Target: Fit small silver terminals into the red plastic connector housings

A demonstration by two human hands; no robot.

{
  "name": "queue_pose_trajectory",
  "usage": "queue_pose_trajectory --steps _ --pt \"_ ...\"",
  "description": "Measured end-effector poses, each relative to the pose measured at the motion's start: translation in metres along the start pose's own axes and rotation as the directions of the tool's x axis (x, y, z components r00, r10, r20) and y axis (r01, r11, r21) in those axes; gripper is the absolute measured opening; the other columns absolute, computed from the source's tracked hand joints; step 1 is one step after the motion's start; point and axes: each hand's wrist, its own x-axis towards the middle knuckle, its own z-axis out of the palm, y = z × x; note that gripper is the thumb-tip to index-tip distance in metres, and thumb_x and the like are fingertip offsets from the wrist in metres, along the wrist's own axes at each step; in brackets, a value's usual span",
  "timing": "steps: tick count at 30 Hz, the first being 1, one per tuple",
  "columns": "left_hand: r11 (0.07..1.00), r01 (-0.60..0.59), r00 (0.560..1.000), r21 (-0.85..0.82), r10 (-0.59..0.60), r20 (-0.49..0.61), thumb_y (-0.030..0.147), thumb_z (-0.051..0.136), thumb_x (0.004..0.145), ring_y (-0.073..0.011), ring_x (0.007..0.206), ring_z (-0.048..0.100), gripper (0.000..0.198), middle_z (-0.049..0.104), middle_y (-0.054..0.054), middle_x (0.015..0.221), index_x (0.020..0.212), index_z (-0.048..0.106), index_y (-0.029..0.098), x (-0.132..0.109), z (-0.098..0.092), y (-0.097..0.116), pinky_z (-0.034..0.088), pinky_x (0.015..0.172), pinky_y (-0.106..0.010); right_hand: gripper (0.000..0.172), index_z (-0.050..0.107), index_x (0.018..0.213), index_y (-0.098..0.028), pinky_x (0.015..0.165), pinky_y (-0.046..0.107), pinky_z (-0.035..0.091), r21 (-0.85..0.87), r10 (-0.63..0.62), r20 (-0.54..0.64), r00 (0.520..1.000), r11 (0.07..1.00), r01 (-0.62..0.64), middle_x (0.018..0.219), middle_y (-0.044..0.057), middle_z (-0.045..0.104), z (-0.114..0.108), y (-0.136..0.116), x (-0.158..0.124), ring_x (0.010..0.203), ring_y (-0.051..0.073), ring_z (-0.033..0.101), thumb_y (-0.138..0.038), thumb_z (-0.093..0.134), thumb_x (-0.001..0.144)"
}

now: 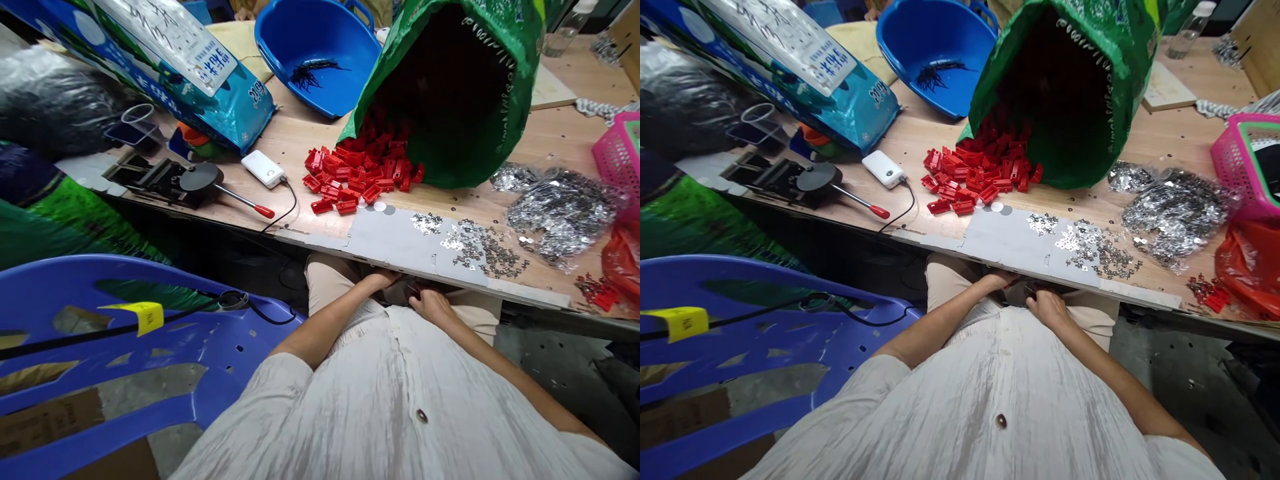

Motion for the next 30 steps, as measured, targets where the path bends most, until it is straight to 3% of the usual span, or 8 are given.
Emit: queue_pose_trajectory --steps 5,8,11,13,16,19,23,30 --pt "0.971 0.125 0.992 -0.206 -0.123 0.022 0.028 0.07 0.078 -0.0151 0.068 0.063 0.015 0.071 -0.004 0.082 0.088 0.066 0.017 -0.04 -0.011 -0.002 0.05 0.062 -0.023 0.016 0.064 0.085 -0.02 0.064 0.024 0.041 0.327 -0.24 -0.191 0.952 0.899 0.292 0.075 0.001 0.065 -0.033 -0.001 -0.037 0.068 0.015 0.059 -0.026 0.049 0.085" --pt "0.915 0.198 0.98 -0.352 -0.184 0.072 0.04 0.057 0.088 -0.0123 0.054 0.059 0.028 0.07 -0.009 0.079 0.086 0.062 0.012 -0.069 -0.018 0.002 0.048 0.054 -0.025 0.013 0.061 0.082 -0.02 0.057 0.024 0.037 0.537 -0.204 -0.297 0.933 0.772 0.34 0.068 -0.001 0.058 -0.058 0.001 -0.048 0.061 0.013 0.051 -0.03 0.052 0.085" --pt "0.642 0.35 0.937 -0.683 -0.236 0.258 0.041 0.058 0.088 -0.019 0.069 0.067 0.029 0.069 -0.009 0.082 0.091 0.059 0.012 -0.097 -0.025 0.013 0.056 0.068 -0.039 0.015 0.062 0.083 -0.02 0.057 0.024 0.038 0.665 -0.144 -0.291 0.946 0.68 0.308 0.07 -0.001 0.058 -0.075 0.001 -0.047 0.062 0.013 0.051 -0.034 0.056 0.084" --pt "0.513 0.374 0.925 -0.773 -0.143 0.353 0.026 0.066 0.082 -0.0237 0.084 0.07 0.022 0.069 -0.008 0.088 0.099 0.058 0.014 -0.113 -0.028 0.024 0.054 0.083 -0.052 0.017 0.062 0.083 -0.019 0.058 0.024 0.039 0.713 -0.129 -0.277 0.952 0.637 0.294 0.071 -0.001 0.059 -0.079 0.0 -0.043 0.063 0.013 0.051 -0.036 0.058 0.084" --pt "0.538 0.256 0.948 -0.803 0.022 0.317 0.015 0.075 0.074 -0.0249 0.096 0.069 0.032 0.068 -0.007 0.092 0.101 0.058 0.014 -0.127 -0.028 0.039 0.05 0.093 -0.05 0.019 0.062 0.083 -0.019 0.059 0.024 0.039 0.743 -0.15 -0.256 0.955 0.601 0.294 0.072 -0.001 0.058 -0.08 -0.006 -0.041 0.064 0.013 0.05 -0.039 0.059 0.084" --pt "0.591 0.014 0.975 -0.807 0.173 0.143 0.019 0.083 0.067 -0.0234 0.097 0.069 0.039 0.066 -0.003 0.092 0.098 0.059 0.016 -0.127 -0.023 0.049 0.052 0.09 -0.037 0.02 0.062 0.083 -0.019 0.059 0.024 0.039 0.767 -0.181 -0.231 0.956 0.57 0.294 0.073 -0.001 0.057 -0.081 -0.014 -0.043 0.065 0.012 0.048 -0.039 0.059 0.085" --pt "0.658 -0.257 0.948 -0.708 0.313 -0.054 0.023 0.086 0.062 -0.0203 0.096 0.068 0.041 0.071 -0.004 0.094 0.095 0.062 0.016 -0.12 -0.016 0.054 0.052 0.087 -0.033 0.021 0.061 0.083 -0.019 0.062 0.024 0.04 0.779 -0.195 -0.231 0.953 0.55 0.301 0.076 0.0 0.058 -0.086 -0.02 -0.046 0.067 0.013 0.049 -0.039 0.059 0.085" --pt "0.774 -0.401 0.914 -0.491 0.37 -0.164 0.027 0.087 0.059 -0.0193 0.098 0.067 0.055 0.072 -0.007 0.104 0.109 0.067 0.018 -0.118 -0.014 0.059 0.052 0.093 -0.033 0.025 0.062 0.083 -0.019 0.06 0.025 0.041 0.739 -0.16 -0.264 0.951 0.6 0.306 0.073 0.001 0.058 -0.087 -0.018 -0.048 0.065 0.014 0.05 -0.043 0.057 0.085"
